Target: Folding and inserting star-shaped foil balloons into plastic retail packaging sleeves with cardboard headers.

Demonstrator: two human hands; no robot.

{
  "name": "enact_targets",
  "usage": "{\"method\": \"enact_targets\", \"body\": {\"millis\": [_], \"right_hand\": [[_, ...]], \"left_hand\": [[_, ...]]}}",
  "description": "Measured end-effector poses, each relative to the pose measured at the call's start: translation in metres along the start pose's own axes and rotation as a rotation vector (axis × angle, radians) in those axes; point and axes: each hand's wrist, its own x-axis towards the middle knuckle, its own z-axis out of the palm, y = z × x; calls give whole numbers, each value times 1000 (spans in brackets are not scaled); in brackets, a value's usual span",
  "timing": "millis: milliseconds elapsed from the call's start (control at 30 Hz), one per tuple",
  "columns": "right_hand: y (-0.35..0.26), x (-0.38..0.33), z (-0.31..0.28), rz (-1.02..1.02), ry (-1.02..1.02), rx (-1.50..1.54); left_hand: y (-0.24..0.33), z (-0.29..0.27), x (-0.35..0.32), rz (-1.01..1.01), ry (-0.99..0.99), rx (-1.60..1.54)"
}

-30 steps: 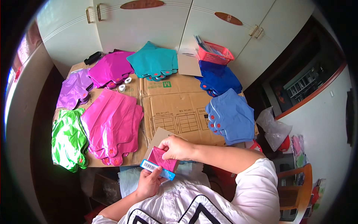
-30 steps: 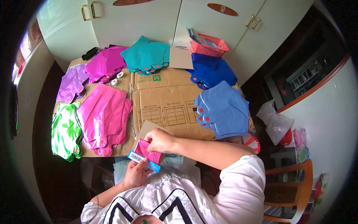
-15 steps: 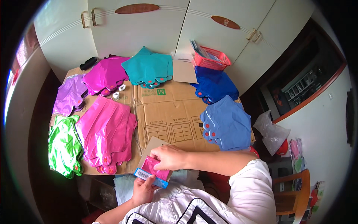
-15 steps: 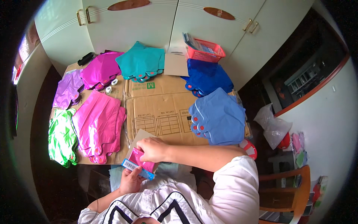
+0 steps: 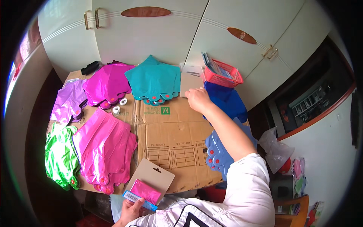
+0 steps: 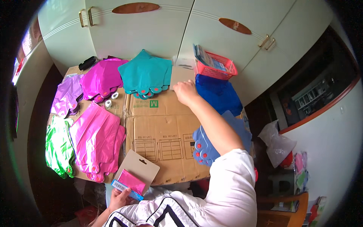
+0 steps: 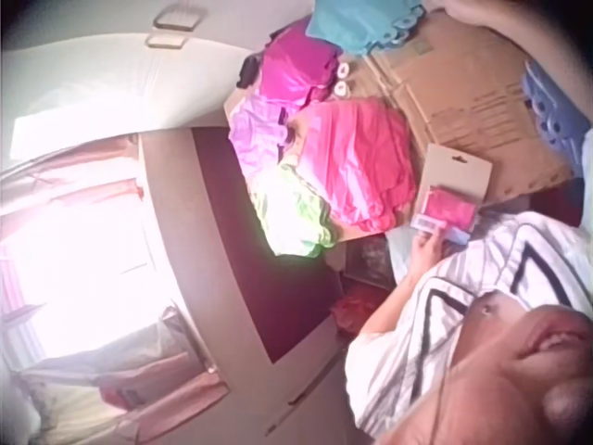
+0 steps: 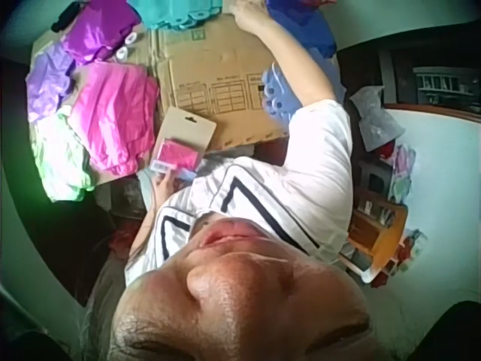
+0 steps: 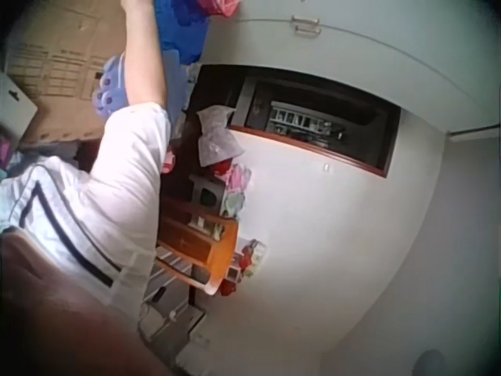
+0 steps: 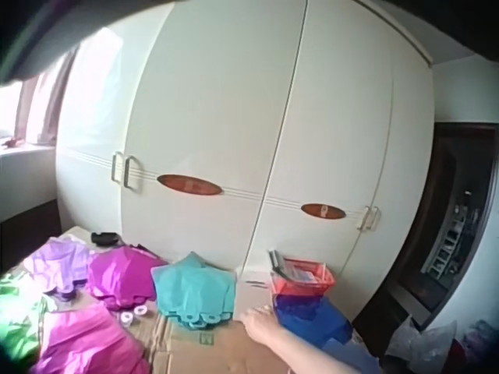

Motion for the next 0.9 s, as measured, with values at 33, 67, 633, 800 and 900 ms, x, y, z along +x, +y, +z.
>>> {"method": "enact_targets", "body": {"millis": [33,67,633,800,900], "right_hand": [[-1,-2,-4,-18,60,5],[-1,-5,-9,-35,120,9],[90,73,38,554,-14,731],[77,125,89,792,-134,696],[103,117,122,828,-114,676]], "left_hand": [[-3,-4,4,4,19,8],[-9,-14,7,8,37,17],[-1,-18,8,-79,89,174],[-8,-33,4,-41,118,245],[-2,-26,6,-73,87,274]]}}
